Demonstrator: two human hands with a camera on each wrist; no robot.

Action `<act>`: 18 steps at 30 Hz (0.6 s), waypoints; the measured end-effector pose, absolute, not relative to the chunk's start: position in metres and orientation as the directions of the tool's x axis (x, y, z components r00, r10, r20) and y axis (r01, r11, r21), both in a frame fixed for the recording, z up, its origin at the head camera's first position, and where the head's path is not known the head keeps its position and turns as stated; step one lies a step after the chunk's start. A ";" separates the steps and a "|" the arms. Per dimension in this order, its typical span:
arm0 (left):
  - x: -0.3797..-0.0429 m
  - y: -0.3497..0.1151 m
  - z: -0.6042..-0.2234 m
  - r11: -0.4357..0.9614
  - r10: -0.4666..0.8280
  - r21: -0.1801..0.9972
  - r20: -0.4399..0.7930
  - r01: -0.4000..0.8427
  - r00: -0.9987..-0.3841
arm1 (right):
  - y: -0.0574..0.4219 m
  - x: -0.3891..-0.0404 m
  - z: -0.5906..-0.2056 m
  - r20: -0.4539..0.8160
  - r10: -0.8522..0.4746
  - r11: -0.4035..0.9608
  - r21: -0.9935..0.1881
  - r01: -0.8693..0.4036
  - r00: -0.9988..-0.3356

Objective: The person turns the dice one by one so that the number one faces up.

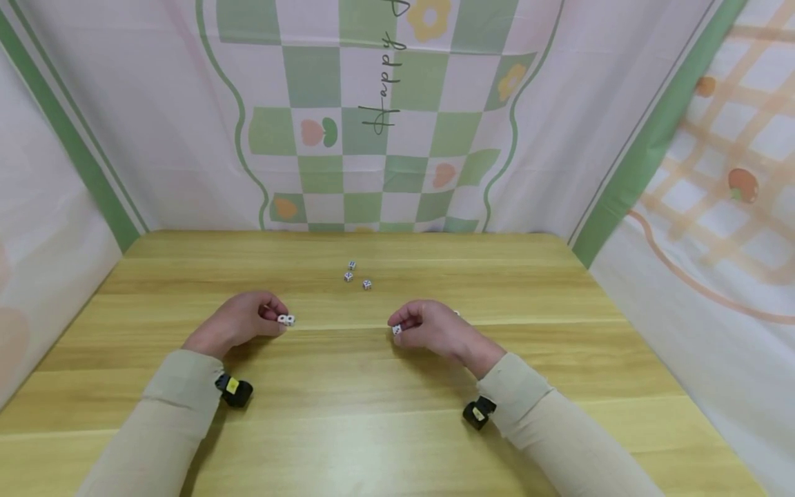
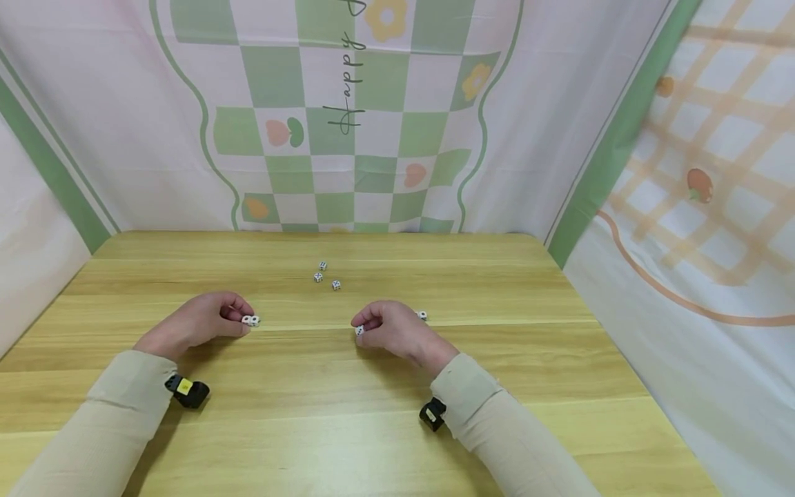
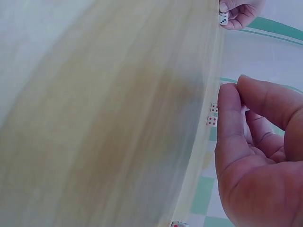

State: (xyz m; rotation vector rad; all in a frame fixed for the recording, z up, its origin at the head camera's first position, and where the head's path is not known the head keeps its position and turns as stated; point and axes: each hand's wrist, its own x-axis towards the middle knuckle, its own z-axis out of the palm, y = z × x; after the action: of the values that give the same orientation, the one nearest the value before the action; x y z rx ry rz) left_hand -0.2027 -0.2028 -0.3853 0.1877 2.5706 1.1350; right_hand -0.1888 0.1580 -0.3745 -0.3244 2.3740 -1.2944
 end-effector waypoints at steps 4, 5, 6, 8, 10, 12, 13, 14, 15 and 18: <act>-0.203 -0.203 -0.386 0.673 0.246 0.739 -0.239 -0.011 -0.939 | 0.159 -0.189 -0.375 -0.250 -0.398 0.521 -0.853 0.007 -0.883; -0.203 -0.203 -0.386 0.674 0.246 0.739 -0.238 -0.011 -0.940 | 0.160 -0.189 -0.375 -0.251 -0.399 0.517 -0.856 0.010 -0.882; -0.203 -0.203 -0.386 0.673 0.245 0.739 -0.239 -0.012 -0.940 | 0.160 -0.189 -0.375 -0.252 -0.401 0.513 -0.858 0.011 -0.881; -0.203 -0.203 -0.386 0.674 0.244 0.739 -0.238 -0.012 -0.940 | 0.161 -0.188 -0.376 -0.250 -0.406 0.507 -0.862 0.011 -0.879; -0.203 -0.203 -0.386 0.674 0.244 0.739 -0.239 -0.013 -0.940 | 0.161 -0.188 -0.376 -0.251 -0.408 0.499 -0.866 0.016 -0.878; -0.203 -0.203 -0.386 0.672 0.241 0.741 -0.242 -0.018 -0.940 | 0.162 -0.187 -0.376 -0.254 -0.409 0.491 -0.871 0.023 -0.876; -0.203 -0.202 -0.386 0.671 0.238 0.741 -0.245 -0.023 -0.940 | 0.162 -0.187 -0.376 -0.257 -0.408 0.484 -0.874 0.031 -0.876; -0.203 -0.202 -0.386 0.670 0.238 0.742 -0.245 -0.024 -0.940 | 0.162 -0.187 -0.376 -0.263 -0.406 0.478 -0.877 0.042 -0.875; -0.203 -0.202 -0.386 0.669 0.236 0.743 -0.246 -0.026 -0.940 | 0.162 -0.187 -0.376 -0.266 -0.405 0.471 -0.881 0.050 -0.874; -0.203 -0.202 -0.386 0.669 0.232 0.743 -0.246 -0.029 -0.941 | 0.163 -0.186 -0.376 -0.280 -0.401 0.456 -0.887 0.075 -0.872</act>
State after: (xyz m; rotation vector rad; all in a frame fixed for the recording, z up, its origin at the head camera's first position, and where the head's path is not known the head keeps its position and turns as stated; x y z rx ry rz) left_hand -0.2031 -0.2015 -0.3864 0.1610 2.5651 1.1503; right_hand -0.1862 0.1627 -0.3756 -0.2726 2.2556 -1.4074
